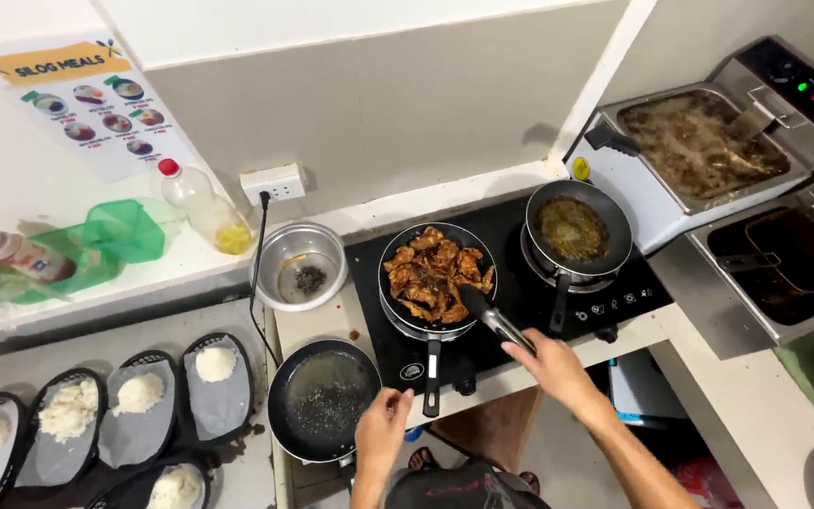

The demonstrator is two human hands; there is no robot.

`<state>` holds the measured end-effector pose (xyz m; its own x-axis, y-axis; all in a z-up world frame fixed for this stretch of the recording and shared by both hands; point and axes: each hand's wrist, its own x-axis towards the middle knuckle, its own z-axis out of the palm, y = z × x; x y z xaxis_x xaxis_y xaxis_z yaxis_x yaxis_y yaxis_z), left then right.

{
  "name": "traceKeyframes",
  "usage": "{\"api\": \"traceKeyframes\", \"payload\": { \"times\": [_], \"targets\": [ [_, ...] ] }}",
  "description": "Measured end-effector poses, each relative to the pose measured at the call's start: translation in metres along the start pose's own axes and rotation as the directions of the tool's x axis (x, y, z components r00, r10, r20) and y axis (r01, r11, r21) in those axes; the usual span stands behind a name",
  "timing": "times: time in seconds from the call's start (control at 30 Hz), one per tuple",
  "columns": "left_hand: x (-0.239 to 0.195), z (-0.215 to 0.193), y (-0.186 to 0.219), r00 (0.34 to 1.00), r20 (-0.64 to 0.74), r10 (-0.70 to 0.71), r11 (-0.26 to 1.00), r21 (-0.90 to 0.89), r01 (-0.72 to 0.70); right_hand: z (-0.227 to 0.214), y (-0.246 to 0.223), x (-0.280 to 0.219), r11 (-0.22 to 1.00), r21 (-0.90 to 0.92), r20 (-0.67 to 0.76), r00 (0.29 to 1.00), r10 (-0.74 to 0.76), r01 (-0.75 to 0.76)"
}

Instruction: The person cooks chicken pieces in a pan on an induction cooktop, using tongs to turn and stir the meat. Another person is visible in the background working at a separate station.

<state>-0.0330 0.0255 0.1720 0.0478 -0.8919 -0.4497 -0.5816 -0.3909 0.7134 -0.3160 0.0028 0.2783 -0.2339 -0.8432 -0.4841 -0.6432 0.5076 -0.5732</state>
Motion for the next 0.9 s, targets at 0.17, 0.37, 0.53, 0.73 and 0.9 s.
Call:
{"api": "traceKeyframes", "payload": {
  "times": [0.17,0.37,0.53,0.73,0.9],
  "targets": [
    [0.034,0.034,-0.008,0.957,0.289,0.026,0.957,-0.285,0.060,0.026,-0.014,0.060,0.820,-0.448,0.031,0.923,-0.383,0.355],
    [0.045,0.081,-0.018,0.950,0.304,0.076,0.826,-0.552,0.110,0.044,-0.006,0.103,0.702,-0.574,0.016,0.863,-0.505,0.421],
    [0.037,0.072,-0.012,0.945,0.323,0.057,0.801,-0.580,0.150,0.019,0.000,0.084,0.661,-0.584,0.104,0.851,-0.515,0.471],
    [0.034,0.061,0.002,0.931,0.365,0.007,0.790,-0.572,0.218,-0.021,0.008,0.073,0.766,-0.583,0.084,0.958,-0.274,0.270],
    [0.033,0.063,0.009,0.927,0.373,-0.033,0.729,-0.626,0.277,-0.014,0.013,0.076,0.798,-0.541,0.102,0.963,-0.250,0.265]
  ]
}}
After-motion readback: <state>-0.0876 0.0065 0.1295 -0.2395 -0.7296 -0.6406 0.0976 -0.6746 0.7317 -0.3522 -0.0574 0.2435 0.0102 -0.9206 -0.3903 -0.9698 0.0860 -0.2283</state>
